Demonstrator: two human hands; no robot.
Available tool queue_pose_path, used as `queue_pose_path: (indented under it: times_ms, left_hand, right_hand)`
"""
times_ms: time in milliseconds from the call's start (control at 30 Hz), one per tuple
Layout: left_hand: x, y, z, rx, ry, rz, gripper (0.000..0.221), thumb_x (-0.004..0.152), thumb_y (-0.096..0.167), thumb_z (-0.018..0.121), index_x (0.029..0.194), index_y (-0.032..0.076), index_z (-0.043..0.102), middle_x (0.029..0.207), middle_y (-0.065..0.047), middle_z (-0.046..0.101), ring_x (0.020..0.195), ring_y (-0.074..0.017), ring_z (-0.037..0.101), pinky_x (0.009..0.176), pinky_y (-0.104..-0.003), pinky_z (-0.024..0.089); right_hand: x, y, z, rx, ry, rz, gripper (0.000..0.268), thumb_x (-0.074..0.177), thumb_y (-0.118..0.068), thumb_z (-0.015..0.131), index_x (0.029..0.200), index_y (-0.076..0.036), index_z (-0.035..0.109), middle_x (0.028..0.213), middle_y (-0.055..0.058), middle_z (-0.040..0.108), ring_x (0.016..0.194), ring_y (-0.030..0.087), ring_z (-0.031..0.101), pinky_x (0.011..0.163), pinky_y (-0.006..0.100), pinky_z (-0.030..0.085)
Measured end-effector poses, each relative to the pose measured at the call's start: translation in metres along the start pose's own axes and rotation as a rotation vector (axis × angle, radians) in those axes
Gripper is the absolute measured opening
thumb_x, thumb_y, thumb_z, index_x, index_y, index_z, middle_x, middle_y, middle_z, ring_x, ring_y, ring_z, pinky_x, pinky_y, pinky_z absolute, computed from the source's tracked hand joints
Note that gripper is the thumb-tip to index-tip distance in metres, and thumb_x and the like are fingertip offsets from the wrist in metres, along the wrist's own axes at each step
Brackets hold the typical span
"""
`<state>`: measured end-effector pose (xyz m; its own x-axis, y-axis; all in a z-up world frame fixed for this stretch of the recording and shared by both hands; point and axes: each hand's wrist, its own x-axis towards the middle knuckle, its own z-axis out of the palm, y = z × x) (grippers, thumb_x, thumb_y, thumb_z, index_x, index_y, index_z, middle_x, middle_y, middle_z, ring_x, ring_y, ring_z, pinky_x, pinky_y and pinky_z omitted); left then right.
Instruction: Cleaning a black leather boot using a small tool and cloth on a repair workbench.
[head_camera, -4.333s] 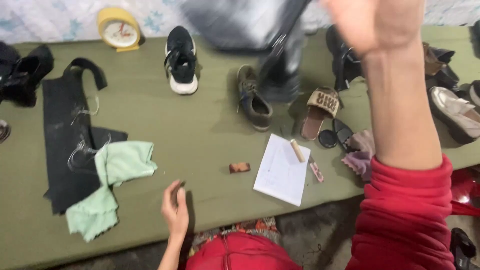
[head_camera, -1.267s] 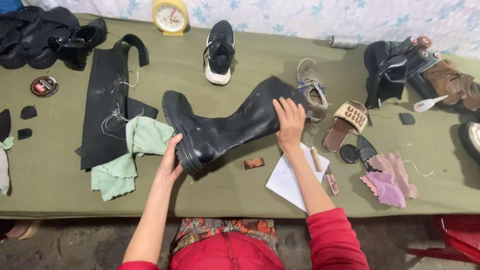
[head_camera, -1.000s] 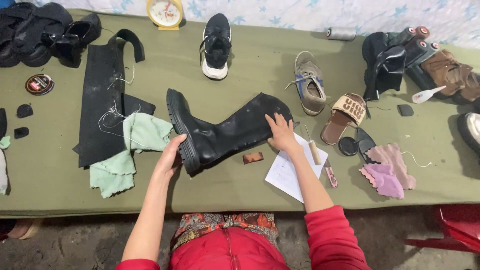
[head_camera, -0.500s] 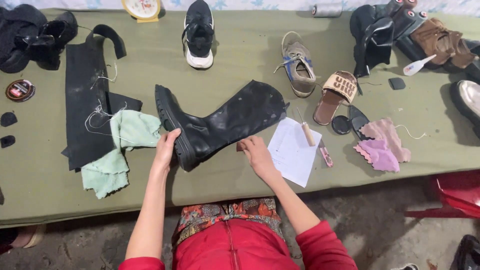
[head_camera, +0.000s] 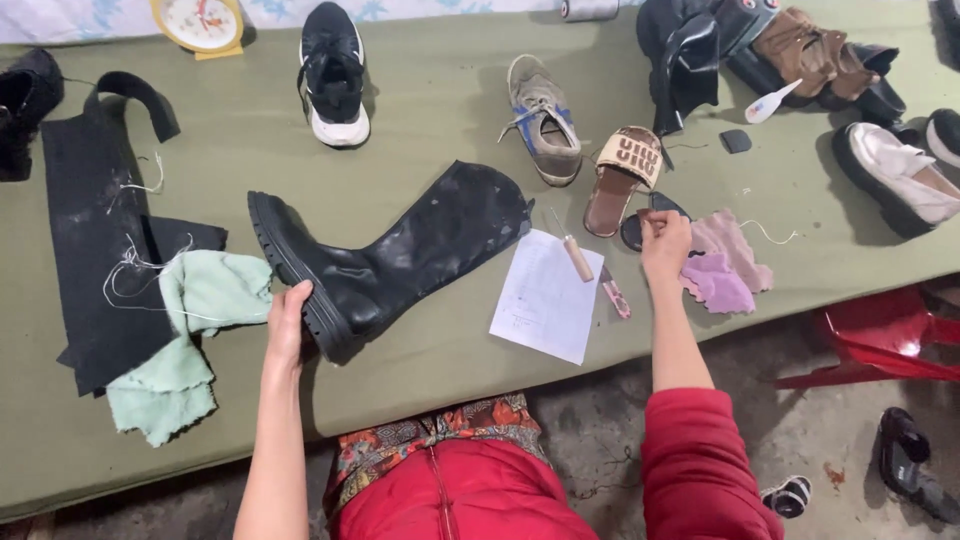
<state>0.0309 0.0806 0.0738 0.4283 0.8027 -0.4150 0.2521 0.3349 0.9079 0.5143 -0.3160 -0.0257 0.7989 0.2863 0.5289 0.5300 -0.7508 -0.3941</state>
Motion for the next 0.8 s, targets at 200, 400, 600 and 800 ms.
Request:
queue_pose_path:
  times_ms: [200,400,600,800]
  left_hand:
    - [0.002,-0.003,-0.003,-0.009,-0.005,0.023,0.081,0.087,0.060,0.070,0.136,-0.002,0.050,0.135,-0.033,0.049,0.129,-0.0434,0.050,0.105,-0.055,0.043]
    - [-0.012,0.005,0.005,-0.007,-0.013,0.004,0.080,0.086,0.058,0.070,0.136,-0.002,0.051,0.136,-0.031,0.050,0.129,-0.0407,0.050,0.107,-0.054,0.041]
    - [0.022,-0.047,-0.023,0.160,-0.012,0.019,0.085,0.086,0.067,0.068,0.135,-0.001,0.054,0.133,-0.031,0.054,0.129,-0.0442,0.051,0.107,-0.054,0.039]
    - [0.045,-0.075,-0.028,0.191,-0.008,0.035,0.083,0.085,0.072,0.067,0.131,0.003,0.056,0.127,-0.027,0.059,0.126,-0.0409,0.054,0.104,-0.051,0.042]
  right_hand:
    - [-0.002,0.011,0.014,-0.213,-0.137,0.064,0.020,0.086,-0.013,0.083,0.102,-0.015,0.071,0.093,0.006,0.059,0.091,0.029,0.066,0.080,0.038,0.055]
    - [-0.011,0.039,0.027,-0.178,-0.009,0.047,0.014,0.087,-0.010,0.080,0.095,-0.015,0.069,0.085,0.010,0.060,0.085,0.034,0.066,0.076,0.043,0.054]
    - [-0.060,-0.217,0.001,0.355,-0.026,-0.008,0.009,0.094,-0.009,0.070,0.099,-0.017,0.072,0.087,0.010,0.069,0.081,0.031,0.068,0.072,0.039,0.053]
    - [-0.164,-0.434,0.032,0.974,-0.476,-0.050,0.015,0.091,-0.007,0.070,0.104,-0.015,0.070,0.082,0.001,0.069,0.064,0.010,0.063,0.056,0.020,0.053]
